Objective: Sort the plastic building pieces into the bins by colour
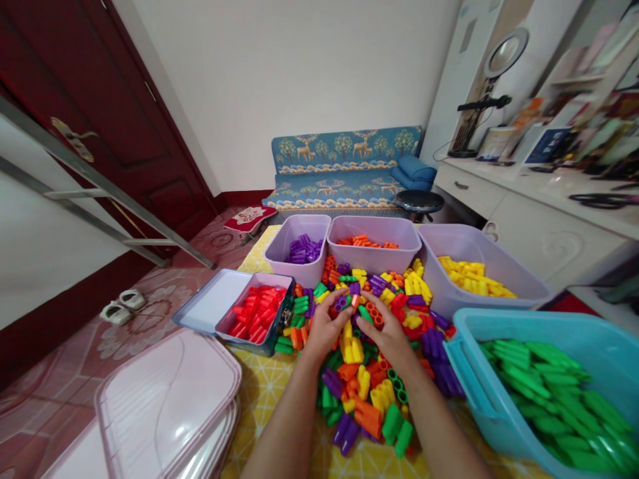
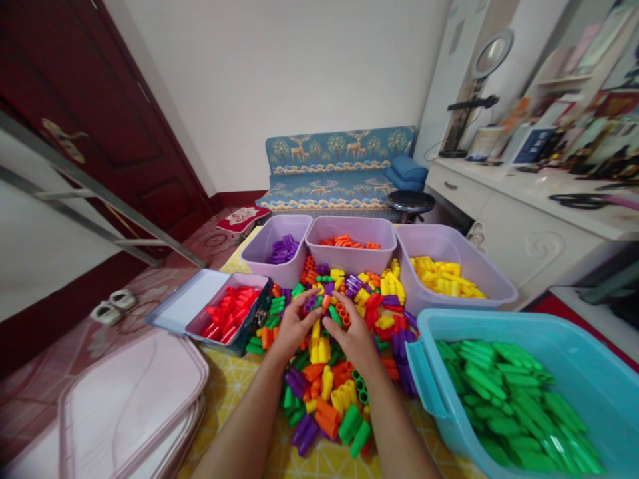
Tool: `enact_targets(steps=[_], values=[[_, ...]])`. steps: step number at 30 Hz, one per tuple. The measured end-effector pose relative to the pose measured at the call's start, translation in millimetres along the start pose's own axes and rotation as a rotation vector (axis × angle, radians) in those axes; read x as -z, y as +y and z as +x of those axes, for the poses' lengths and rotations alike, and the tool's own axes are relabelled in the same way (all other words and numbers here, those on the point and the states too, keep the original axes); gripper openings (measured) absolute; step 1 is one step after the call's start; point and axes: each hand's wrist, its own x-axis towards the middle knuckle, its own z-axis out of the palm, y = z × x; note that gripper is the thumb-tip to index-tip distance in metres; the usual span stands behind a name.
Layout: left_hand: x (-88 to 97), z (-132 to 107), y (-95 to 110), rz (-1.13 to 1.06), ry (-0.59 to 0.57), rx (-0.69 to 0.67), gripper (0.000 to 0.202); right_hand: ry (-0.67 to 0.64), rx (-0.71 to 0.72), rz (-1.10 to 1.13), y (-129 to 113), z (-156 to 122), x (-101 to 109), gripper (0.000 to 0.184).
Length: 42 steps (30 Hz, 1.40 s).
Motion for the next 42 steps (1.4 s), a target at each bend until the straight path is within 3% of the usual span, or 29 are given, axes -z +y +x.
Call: enact_targets(steps=[5,10,12,15,17,19,22,26,30,34,38,42], values=[[1.8,0.5,-5.7,-0.026,0.118,0.039,0.028,-0.057,0.049,-0.232,5.3,2.9,1.9,0.035],[2.7,-2.0,-3.2,-0.146,0.071,0.052,0.037,-0.009,0.115,-0.502,-8.2,0.7,7.3,0.026],[2.9,-3.2,-0.9,-0.133,0.076,0.035,0.038,-0.1,0.076,-0.529,-21.0,-4.8,10.4,0.031],[3.2,-4.5,2.2,-0.129,0.082,0.036,0.04,-0.35,0.013,-0.568,-37.7,-15.4,12.1,0.051],[3.5,-5.1,3.5,-0.137,0.08,0.038,0.042,-0.418,0.01,-0.619,-40.3,-19.4,9.6,0.058],[4.0,-5.8,4.0,-0.141,0.067,0.039,0.044,-0.357,0.019,-0.658,-33.7,-17.9,5.1,0.05],[4.7,-6.6,3.3,-0.153,0.04,0.059,0.047,-0.157,0.041,-0.634,-12.4,-7.6,-0.8,0.022],[5.7,-5.3,0.1,-0.1,0.03,0.033,0.039,0.001,0.058,-0.475,8.7,2.5,-1.4,0.021],[6.2,-1.9,-5.8,0.017,0.036,-0.083,0.031,-0.06,-0.014,-0.445,6.1,-1.6,-1.9,0.029],[4.4,-0.4,-12.4,0.088,-0.001,-0.067,0.04,-0.209,0.03,-0.482,-2.6,-4.6,-6.8,0.031],[2.3,-0.2,-13.7,0.146,0.008,-0.097,0.042,-0.157,0.034,-0.535,-5.6,-2.3,-5.2,0.017],[1.7,0.7,-14.5,0.215,0.091,-0.148,0.041,-0.062,-0.065,-0.524,-7.3,-2.5,4.7,0.027]])
